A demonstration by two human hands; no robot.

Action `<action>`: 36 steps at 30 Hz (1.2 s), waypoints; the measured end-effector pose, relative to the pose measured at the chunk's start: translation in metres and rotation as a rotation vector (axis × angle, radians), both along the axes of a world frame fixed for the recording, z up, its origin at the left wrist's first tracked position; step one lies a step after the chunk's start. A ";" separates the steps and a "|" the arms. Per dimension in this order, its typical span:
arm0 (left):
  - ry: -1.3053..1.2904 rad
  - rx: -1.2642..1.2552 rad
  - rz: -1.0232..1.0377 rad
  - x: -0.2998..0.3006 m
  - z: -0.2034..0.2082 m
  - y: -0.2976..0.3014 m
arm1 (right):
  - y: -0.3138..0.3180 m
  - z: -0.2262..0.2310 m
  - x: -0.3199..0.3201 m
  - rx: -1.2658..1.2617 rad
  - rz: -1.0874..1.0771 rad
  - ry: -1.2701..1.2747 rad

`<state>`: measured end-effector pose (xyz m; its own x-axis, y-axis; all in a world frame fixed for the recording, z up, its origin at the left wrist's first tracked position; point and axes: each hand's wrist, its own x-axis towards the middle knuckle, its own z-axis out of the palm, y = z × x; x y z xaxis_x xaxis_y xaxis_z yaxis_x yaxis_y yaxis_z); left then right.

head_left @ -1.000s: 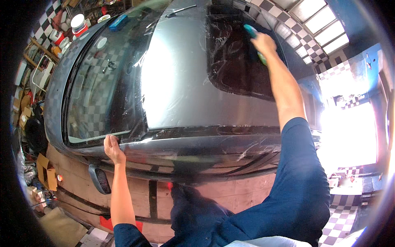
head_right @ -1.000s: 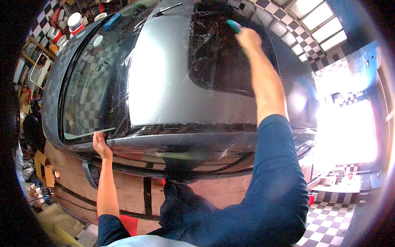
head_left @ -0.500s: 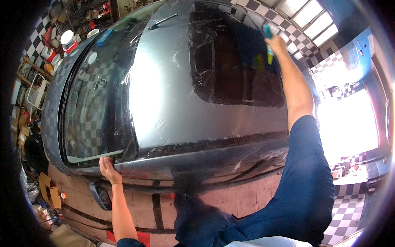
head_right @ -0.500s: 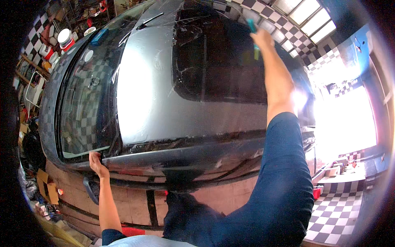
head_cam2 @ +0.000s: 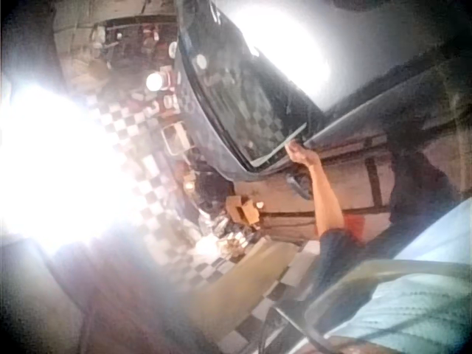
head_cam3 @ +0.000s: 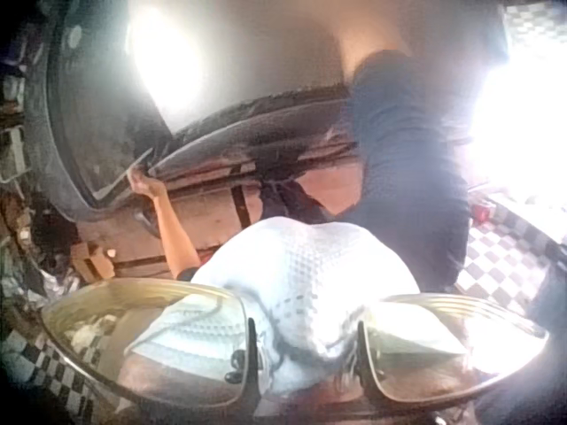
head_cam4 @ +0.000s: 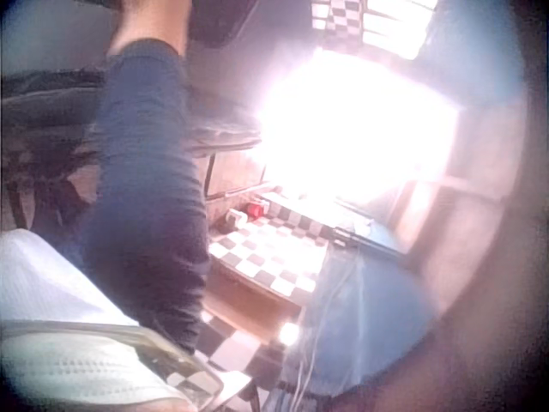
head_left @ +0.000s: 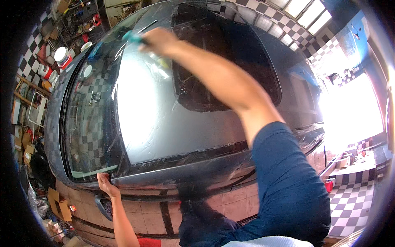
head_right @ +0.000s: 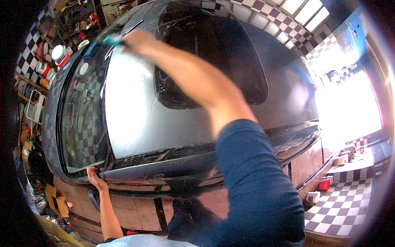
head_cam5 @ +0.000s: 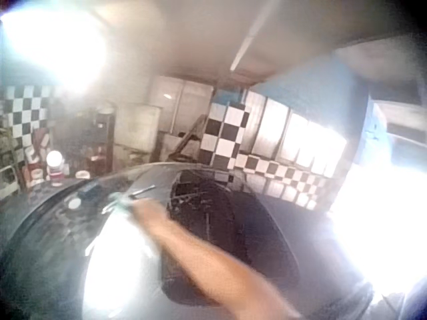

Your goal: The person applies a transparent protective film to the rear hatch of a car. They use a black squeegee to smooth the film and remove bubbles, then a yellow squeegee to press the edges and ensure adhesion. The person also uses a small blade to trim excess film along the hatch edges.

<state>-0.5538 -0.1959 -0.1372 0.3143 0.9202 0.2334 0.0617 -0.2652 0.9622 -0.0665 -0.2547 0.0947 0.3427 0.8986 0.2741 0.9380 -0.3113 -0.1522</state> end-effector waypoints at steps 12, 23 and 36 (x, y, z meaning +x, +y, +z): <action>0.050 0.073 -0.010 -0.001 -0.007 -0.002 | -0.192 -0.003 -0.007 -0.106 -0.525 -0.093; 0.026 -0.026 0.005 -0.012 -0.018 0.009 | -0.113 0.036 -0.154 -0.027 -0.082 0.167; 0.122 0.143 0.053 0.012 -0.003 0.003 | -0.081 -0.057 -0.209 -0.083 0.086 -0.044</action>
